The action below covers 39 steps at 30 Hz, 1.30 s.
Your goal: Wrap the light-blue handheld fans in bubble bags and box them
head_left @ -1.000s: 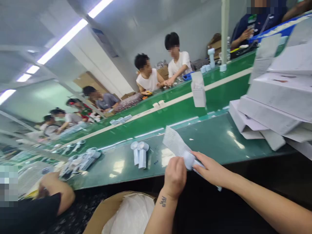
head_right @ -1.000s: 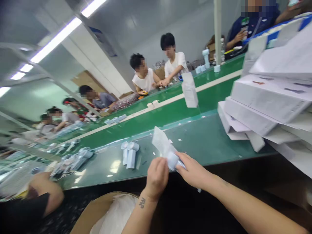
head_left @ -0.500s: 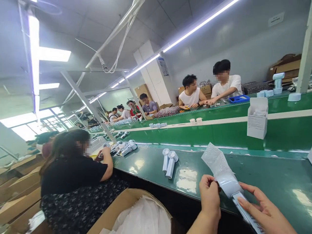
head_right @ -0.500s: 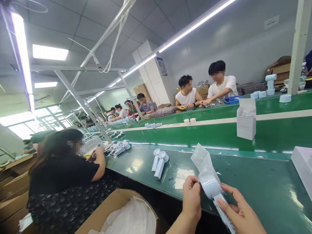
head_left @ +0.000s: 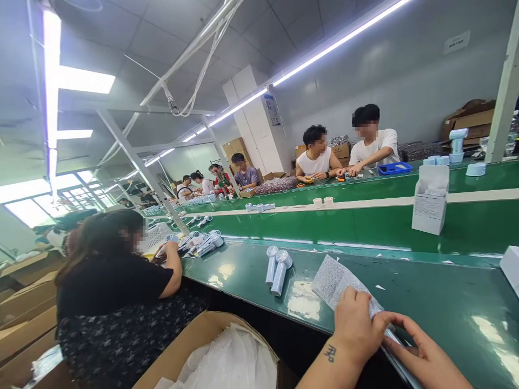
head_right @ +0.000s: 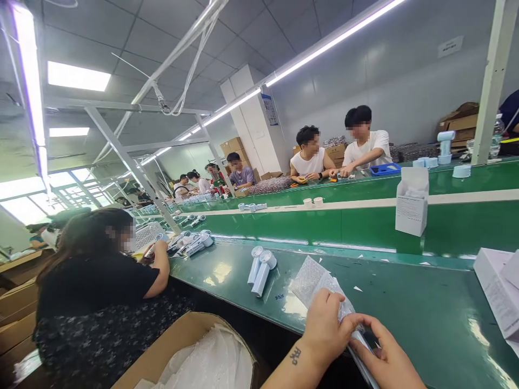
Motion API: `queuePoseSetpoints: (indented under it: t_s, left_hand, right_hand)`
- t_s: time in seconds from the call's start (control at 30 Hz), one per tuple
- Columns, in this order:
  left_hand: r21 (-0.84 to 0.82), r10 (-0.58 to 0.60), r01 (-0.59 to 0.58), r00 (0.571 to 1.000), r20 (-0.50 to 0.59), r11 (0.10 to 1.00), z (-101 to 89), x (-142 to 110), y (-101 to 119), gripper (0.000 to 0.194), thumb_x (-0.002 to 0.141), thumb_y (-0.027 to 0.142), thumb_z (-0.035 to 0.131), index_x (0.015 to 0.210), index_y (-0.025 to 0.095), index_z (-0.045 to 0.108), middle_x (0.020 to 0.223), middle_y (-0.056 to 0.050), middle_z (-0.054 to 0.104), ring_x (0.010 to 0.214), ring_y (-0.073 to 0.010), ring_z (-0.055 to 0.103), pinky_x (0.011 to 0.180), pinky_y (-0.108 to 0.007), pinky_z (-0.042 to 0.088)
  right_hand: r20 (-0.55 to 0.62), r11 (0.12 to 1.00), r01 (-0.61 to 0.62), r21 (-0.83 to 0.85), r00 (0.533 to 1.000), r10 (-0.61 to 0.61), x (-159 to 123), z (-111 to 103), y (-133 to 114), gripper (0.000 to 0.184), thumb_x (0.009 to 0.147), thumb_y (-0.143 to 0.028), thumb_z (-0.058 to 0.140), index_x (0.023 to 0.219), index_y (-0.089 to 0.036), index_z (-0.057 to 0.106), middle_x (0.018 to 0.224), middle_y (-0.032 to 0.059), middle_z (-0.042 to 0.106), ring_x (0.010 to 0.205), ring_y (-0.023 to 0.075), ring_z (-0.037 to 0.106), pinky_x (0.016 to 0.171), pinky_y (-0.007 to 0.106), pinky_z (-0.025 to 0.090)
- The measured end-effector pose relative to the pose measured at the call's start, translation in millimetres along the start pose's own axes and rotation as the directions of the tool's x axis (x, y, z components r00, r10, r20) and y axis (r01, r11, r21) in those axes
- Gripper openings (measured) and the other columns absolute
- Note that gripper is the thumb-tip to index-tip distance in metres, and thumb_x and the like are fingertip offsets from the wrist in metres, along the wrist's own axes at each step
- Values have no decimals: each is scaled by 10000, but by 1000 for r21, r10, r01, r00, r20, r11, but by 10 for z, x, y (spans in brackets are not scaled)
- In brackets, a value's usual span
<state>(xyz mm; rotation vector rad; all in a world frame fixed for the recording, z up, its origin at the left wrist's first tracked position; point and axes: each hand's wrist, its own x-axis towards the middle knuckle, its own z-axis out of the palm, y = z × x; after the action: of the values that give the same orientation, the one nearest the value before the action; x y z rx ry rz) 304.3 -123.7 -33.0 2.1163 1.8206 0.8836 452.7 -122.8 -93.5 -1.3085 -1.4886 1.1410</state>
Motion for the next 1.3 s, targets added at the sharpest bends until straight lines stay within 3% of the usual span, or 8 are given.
queuePoseSetpoints:
  t_s: [0.2,0.4,0.53,0.67,0.87,1.0,1.2,1.3]
  left_hand:
    - [267,267,-287,957,110,920,-14,102,-29,152,810,185,527,890,152,652,836,-85,616,815,-220,581,695,-338,517]
    - [220,604,-633,774,188,743,-37,91,174,155,792,182,516,910,155,613,886,-85,609,825,-217,560,680,-324,513]
    - [-42,277,-277,961,4,960,-54,-73,25,233,828,264,577,1049,192,586,989,-86,585,905,-212,548,793,-361,499]
    - [-445,-25,29,1000,14,895,13,-106,-189,300,793,289,659,1043,182,535,853,-22,593,765,-149,565,708,-281,498]
    - [32,251,-251,936,-247,967,-23,-152,-325,166,876,137,424,942,175,571,760,-57,629,682,-175,607,609,-278,490]
    - [193,382,-335,868,-319,922,-25,-299,-261,162,840,107,435,904,172,569,692,-61,634,611,-173,618,542,-258,482]
    - [-66,167,-209,904,-394,976,-245,-99,-156,150,856,135,436,844,176,580,647,-18,646,547,-125,613,539,-215,482]
    - [21,444,-456,856,-264,890,-294,13,-196,171,853,157,446,857,174,616,678,-36,669,604,-140,638,594,-229,491]
  right_hand:
    - [-38,994,-110,25,993,111,-21,63,-115,770,666,-549,604,1309,-183,390,1075,117,637,659,206,652,707,373,543]
    - [-3,938,-102,331,994,110,101,-5,-381,673,610,-360,663,1219,-163,454,953,107,693,803,238,681,743,318,539]
    - [116,729,-400,555,905,409,115,-123,-575,454,614,-315,736,994,-208,513,622,-7,663,486,164,622,500,254,529]
    - [144,637,-464,616,861,489,9,-42,-753,320,709,-249,689,982,-206,529,630,-16,667,436,126,606,422,203,519]
    - [315,413,-548,728,801,509,-60,31,-833,485,617,-145,793,1045,-170,568,832,35,712,670,186,704,512,228,592]
    - [149,485,-436,758,840,522,31,63,-876,321,609,-77,748,877,-143,584,671,5,670,476,126,620,440,216,564]
    - [216,647,-489,585,863,456,144,201,-994,108,744,-141,619,756,-161,513,616,-12,605,462,100,566,447,219,529]
    - [238,743,-535,402,845,479,282,152,-1024,92,774,-128,530,727,-175,467,574,-33,556,468,97,553,468,221,519]
